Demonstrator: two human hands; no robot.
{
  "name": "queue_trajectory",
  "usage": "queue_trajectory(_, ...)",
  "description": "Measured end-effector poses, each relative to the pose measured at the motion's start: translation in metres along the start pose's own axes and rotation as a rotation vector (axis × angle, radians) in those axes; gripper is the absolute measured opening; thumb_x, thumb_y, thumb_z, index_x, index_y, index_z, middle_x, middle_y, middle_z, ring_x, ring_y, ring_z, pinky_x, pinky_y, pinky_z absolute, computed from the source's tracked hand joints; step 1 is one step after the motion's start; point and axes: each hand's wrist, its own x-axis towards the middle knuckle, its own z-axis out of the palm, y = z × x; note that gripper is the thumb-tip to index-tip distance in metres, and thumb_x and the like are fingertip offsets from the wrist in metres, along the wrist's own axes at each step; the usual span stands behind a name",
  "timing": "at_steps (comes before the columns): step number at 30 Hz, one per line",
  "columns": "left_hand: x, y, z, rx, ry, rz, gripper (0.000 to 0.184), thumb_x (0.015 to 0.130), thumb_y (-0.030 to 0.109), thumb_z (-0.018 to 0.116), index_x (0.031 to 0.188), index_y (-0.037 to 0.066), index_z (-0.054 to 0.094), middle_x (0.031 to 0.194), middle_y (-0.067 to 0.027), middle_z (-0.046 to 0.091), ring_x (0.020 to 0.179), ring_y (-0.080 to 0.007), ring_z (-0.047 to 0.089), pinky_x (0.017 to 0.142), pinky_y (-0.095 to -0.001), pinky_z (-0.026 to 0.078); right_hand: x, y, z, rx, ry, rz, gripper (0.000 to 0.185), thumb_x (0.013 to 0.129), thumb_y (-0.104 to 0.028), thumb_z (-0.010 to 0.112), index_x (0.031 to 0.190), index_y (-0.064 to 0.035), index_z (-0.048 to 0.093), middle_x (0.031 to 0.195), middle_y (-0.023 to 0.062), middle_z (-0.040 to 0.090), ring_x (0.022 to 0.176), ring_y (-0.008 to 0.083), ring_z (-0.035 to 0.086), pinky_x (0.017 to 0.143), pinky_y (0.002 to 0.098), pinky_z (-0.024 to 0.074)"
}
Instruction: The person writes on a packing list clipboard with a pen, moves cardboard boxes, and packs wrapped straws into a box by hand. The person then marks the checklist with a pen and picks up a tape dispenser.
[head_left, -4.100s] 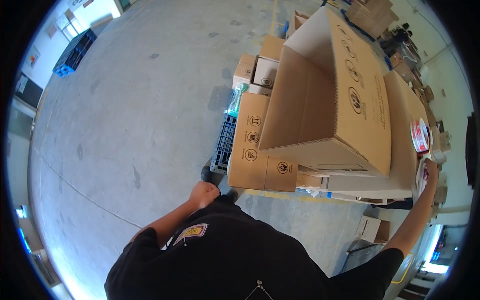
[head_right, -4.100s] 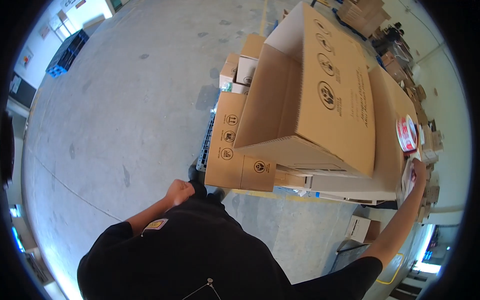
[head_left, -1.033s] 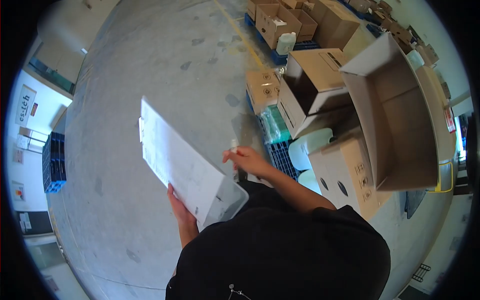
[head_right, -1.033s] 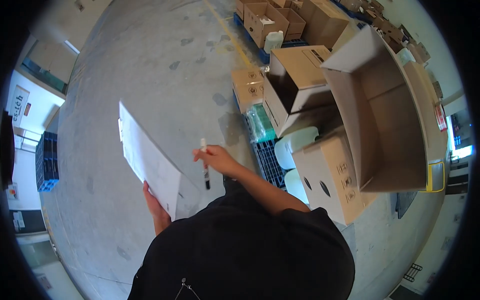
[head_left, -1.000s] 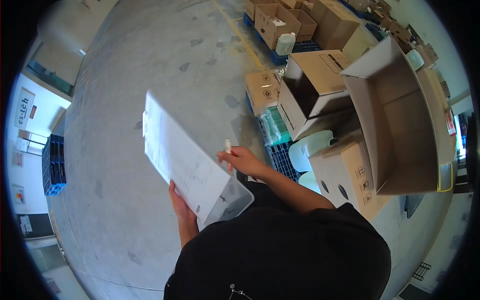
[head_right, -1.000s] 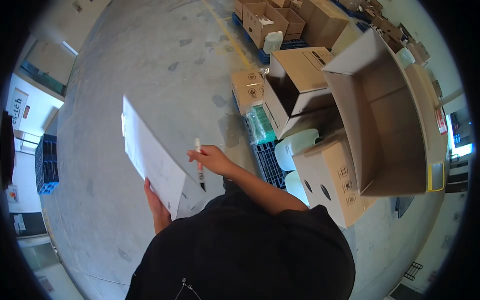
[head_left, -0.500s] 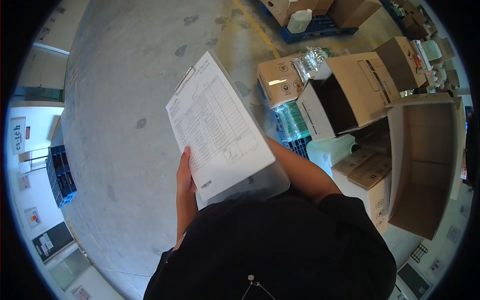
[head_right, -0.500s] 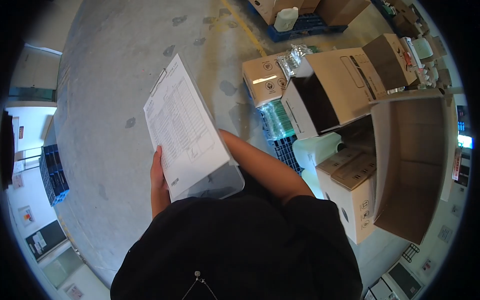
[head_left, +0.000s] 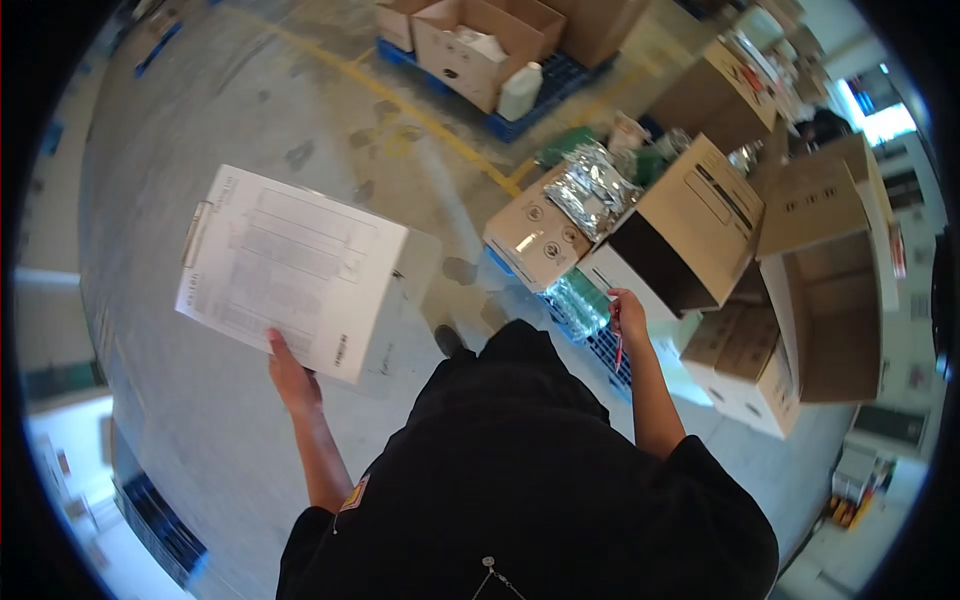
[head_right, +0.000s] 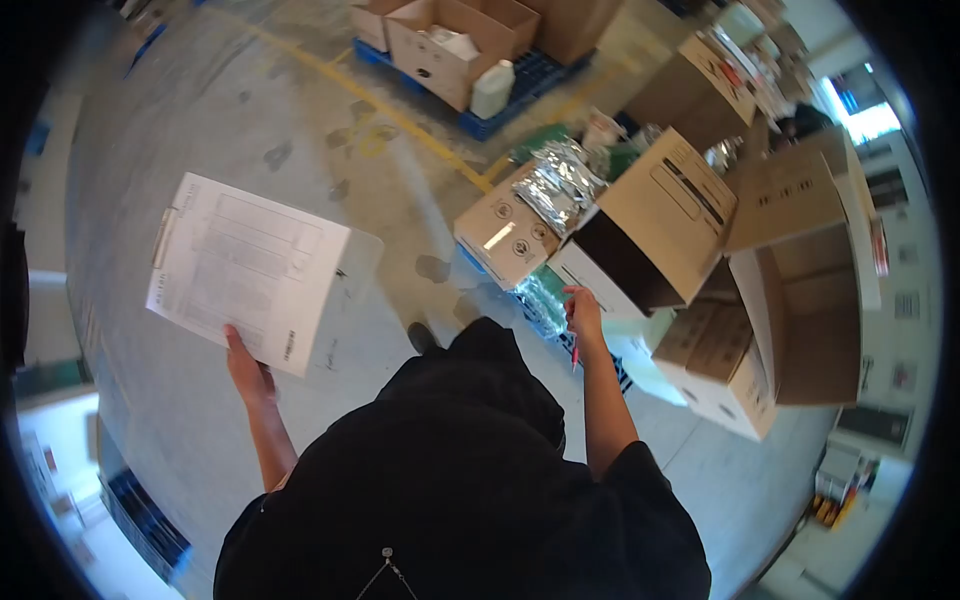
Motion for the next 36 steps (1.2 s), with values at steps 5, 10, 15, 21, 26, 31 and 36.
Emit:
queue_trajectory(5,0.098,0.039,0.097,0.101,-0.197,0.070,0.056,0.090,0.037,0.038,0.120,-0.010,0.034,0.118,-0.0174,0.046,0.103,-0.0226,0.051,0.085,-0.0303,0.042,0.000,-0.011,-0.006,0.173,0.226,0.027,0.024,0.085,-0.024,0.037,0.096,-0.0070,0.050,0.058,-0.0005,0.041,0.039,0.0061,0.029,0.033,0.0196,0.0206)
queue_trajectory(10,0.116,0.021,0.127,0.011,-0.300,0.073,0.056,0.090,0.036,0.038,0.120,-0.011,0.034,0.118,-0.0180,0.046,0.105,-0.0237,0.050,0.087,-0.0302,0.041,-0.013,-0.004,-0.009,0.414,0.269,0.001,0.027,0.087,-0.026,0.036,0.098,-0.0073,0.052,0.056,-0.0013,0.040,0.041,0.0064,0.031,0.035,0.0203,0.0234)
queue_trajectory(15,0.142,0.008,0.118,-0.017,-0.310,0.077,0.056,0.090,0.036,0.039,0.120,-0.012,0.035,0.120,-0.0184,0.044,0.107,-0.0258,0.048,0.090,-0.0320,0.038,-0.006,-0.010,0.005,0.598,0.290,-0.150,0.037,0.086,-0.043,0.043,0.095,-0.0075,0.053,0.058,-0.0013,0.045,0.042,0.0061,0.035,0.034,0.0196,0.0244)
queue_trajectory(21,0.224,0.016,0.145,-0.002,-0.403,0.036,0.056,0.090,0.036,0.039,0.120,-0.011,0.034,0.122,-0.0189,0.043,0.108,-0.0266,0.047,0.091,-0.0323,0.038,0.025,-0.068,-0.008,0.284,1.167,-0.471,0.035,0.076,-0.038,0.062,0.083,-0.0048,0.054,0.060,0.0013,0.048,0.048,0.0090,0.045,0.041,0.0214,0.0343)
queue_trajectory(26,0.265,0.042,0.208,0.087,-0.355,0.016,0.059,0.089,0.038,0.040,0.124,-0.008,0.032,0.124,-0.0174,0.041,0.110,-0.0259,0.046,0.092,-0.0326,0.037,-0.010,-0.206,-0.120,-0.380,1.978,-0.771,0.081,0.063,-0.041,0.074,0.117,0.0074,0.038,0.111,0.0174,0.044,0.100,0.0279,0.046,0.087,0.0352,0.0374)
queue_trajectory(31,0.340,0.050,0.254,0.101,-0.453,0.011,0.059,0.089,0.038,0.040,0.123,-0.009,0.032,0.124,-0.0179,0.041,0.110,-0.0258,0.046,0.092,-0.0321,0.037,0.001,-0.269,-0.234,-0.304,1.707,-0.252,0.049,0.066,-0.033,0.069,0.098,0.0007,0.056,0.098,0.0172,0.058,0.092,0.0272,0.056,0.077,0.0357,0.0436)
queue_trajectory(36,0.379,0.085,0.294,0.124,-0.520,0.062,0.057,0.089,0.039,0.041,0.114,-0.013,0.041,0.114,-0.0190,0.049,0.099,-0.0245,0.053,0.085,-0.0306,0.042,-0.056,-0.276,-0.244,-0.650,1.924,-0.621,0.032,0.069,-0.035,0.066,0.086,-0.0079,0.062,0.079,0.0075,0.063,0.069,0.0202,0.059,0.065,0.0330,0.0453)
